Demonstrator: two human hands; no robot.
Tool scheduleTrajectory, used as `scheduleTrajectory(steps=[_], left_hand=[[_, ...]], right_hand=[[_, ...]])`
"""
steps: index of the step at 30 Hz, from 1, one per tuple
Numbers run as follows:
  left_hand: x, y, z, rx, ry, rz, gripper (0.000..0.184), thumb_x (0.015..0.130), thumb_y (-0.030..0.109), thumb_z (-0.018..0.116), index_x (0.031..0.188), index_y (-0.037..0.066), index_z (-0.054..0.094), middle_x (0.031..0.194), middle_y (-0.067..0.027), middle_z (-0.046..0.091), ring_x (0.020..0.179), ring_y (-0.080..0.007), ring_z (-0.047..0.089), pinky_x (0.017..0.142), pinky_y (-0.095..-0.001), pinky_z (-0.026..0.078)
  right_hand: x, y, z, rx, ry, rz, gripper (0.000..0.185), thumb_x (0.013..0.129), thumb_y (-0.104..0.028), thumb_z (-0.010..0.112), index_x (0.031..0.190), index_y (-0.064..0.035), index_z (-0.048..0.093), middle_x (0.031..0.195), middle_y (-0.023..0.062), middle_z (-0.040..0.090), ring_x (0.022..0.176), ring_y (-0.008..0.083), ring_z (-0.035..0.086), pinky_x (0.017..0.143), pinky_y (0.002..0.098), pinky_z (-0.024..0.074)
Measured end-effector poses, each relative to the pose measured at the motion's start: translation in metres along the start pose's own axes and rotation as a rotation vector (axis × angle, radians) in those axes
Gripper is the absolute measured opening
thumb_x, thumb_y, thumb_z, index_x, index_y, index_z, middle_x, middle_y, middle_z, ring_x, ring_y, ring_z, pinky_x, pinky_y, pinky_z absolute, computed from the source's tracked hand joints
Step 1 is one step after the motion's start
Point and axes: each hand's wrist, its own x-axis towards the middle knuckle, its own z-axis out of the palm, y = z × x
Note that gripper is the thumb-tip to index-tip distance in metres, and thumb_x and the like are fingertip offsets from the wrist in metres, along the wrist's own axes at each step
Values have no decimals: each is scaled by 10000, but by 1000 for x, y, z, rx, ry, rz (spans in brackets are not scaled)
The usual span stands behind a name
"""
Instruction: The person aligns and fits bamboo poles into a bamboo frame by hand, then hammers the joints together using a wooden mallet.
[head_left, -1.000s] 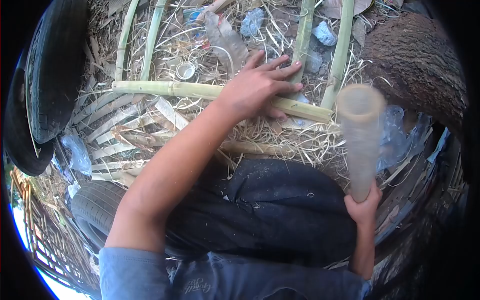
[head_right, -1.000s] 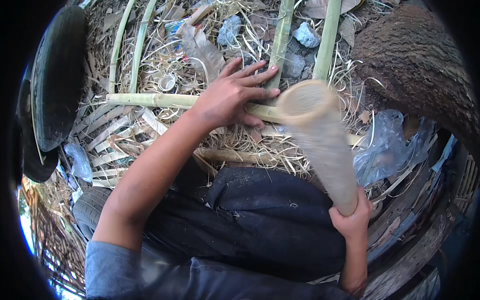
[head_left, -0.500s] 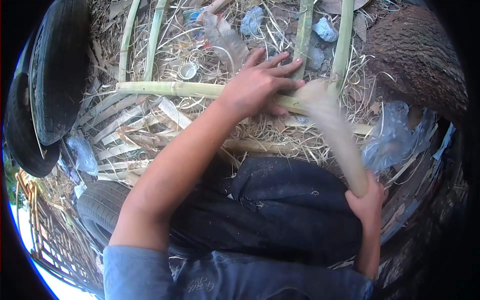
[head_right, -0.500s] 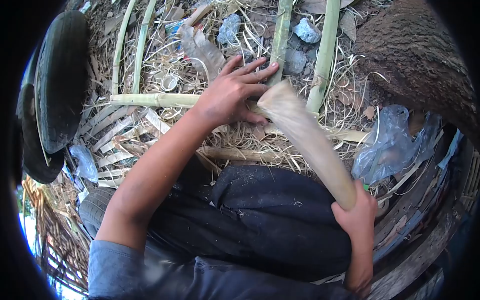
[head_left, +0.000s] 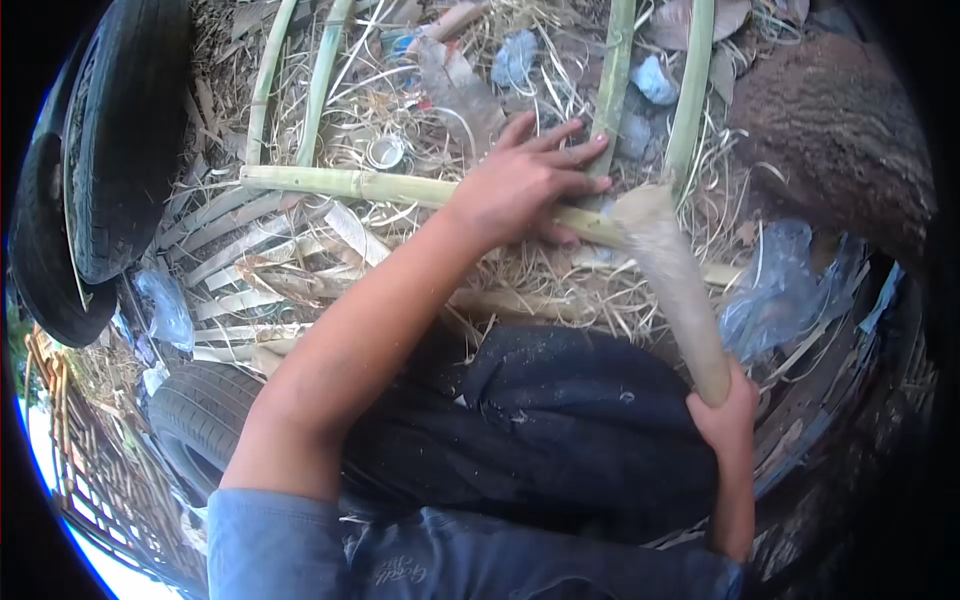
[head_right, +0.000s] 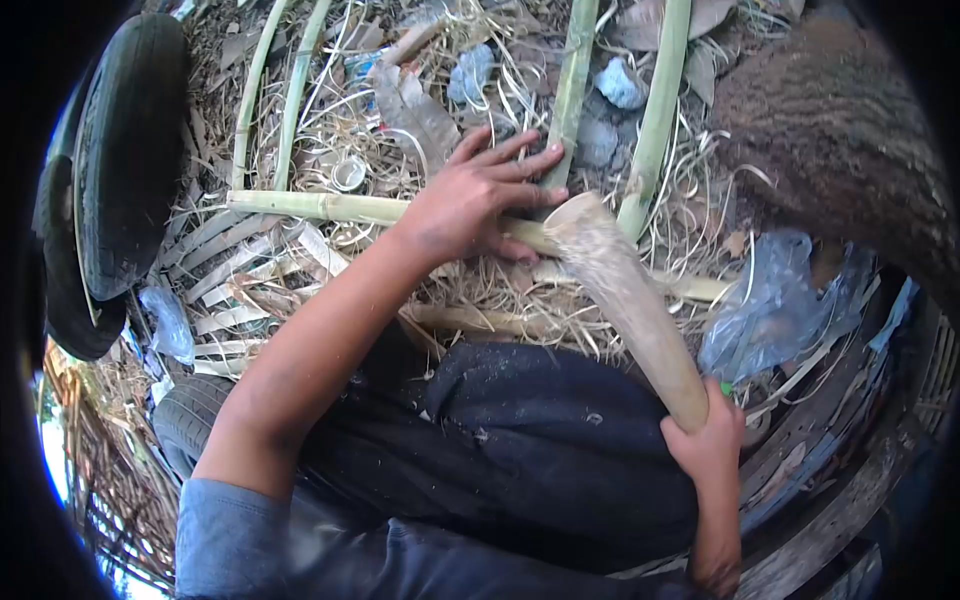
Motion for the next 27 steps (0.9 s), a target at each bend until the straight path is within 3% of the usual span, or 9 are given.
scheduleTrajectory(steps=[3,7,9,12,15,19,23,24,27], left_hand=[[-3,-3,3,1,8,9,750,597,492,843,1300,287,681,1574,42,432,1483,-239,344,1221,-552,204],[-2,-2,0,-9,-12,3,722,608,492,841,1286,294,689,1576,43,430,1486,-239,335,1220,-565,194],[-5,-1,5,-18,-24,-15,726,603,485,846,1289,309,686,1572,45,436,1486,-236,337,1219,-573,189],[-2,-4,4,-4,-2,0,740,600,471,855,1304,324,676,1570,45,439,1487,-243,335,1214,-584,193],[-4,-5,5,-14,8,2,750,593,468,859,1306,330,674,1570,50,439,1484,-248,342,1213,-579,202],[-3,-4,2,4,-10,-5,746,585,471,863,1292,314,683,1572,53,437,1477,-247,354,1210,-577,206],[-4,-8,7,-23,33,22,739,573,433,868,1276,291,691,1566,48,447,1474,-248,362,1200,-592,212],[-4,-6,5,-25,40,24,731,566,415,866,1264,280,697,1562,41,453,1475,-249,359,1193,-597,221],[-4,-9,8,39,36,26,690,592,391,849,1259,292,699,1560,39,458,1478,-249,355,1189,-593,229]], right_hand=[[2,7,1,226,62,-15,382,624,-125,712,969,-7,597,808,244,654,796,473,655,724,487,535],[10,14,1,-183,-40,-40,424,629,-109,706,1030,-1,621,807,243,658,802,458,663,735,467,541],[-1,21,0,277,-31,75,442,627,-143,719,1035,-5,620,816,244,662,831,472,660,743,488,536],[2,12,-6,11,-91,51,409,621,-142,715,1002,-25,623,806,229,668,821,463,669,743,478,539],[8,3,-10,107,-25,-20,390,628,-154,724,988,-44,621,812,231,673,822,481,656,748,509,528],[16,23,-6,-286,-136,13,386,617,-127,727,979,-30,634,780,225,671,762,487,656,718,494,538],[-4,30,6,318,105,45,406,633,-154,738,1008,-42,629,789,225,662,769,486,638,725,517,524],[4,24,4,10,-7,-31,407,629,-147,733,1007,-39,627,791,217,661,760,472,645,718,509,526],[10,-7,-2,-101,-50,-147,410,615,-140,730,993,-29,617,787,209,652,732,459,649,689,502,523]])
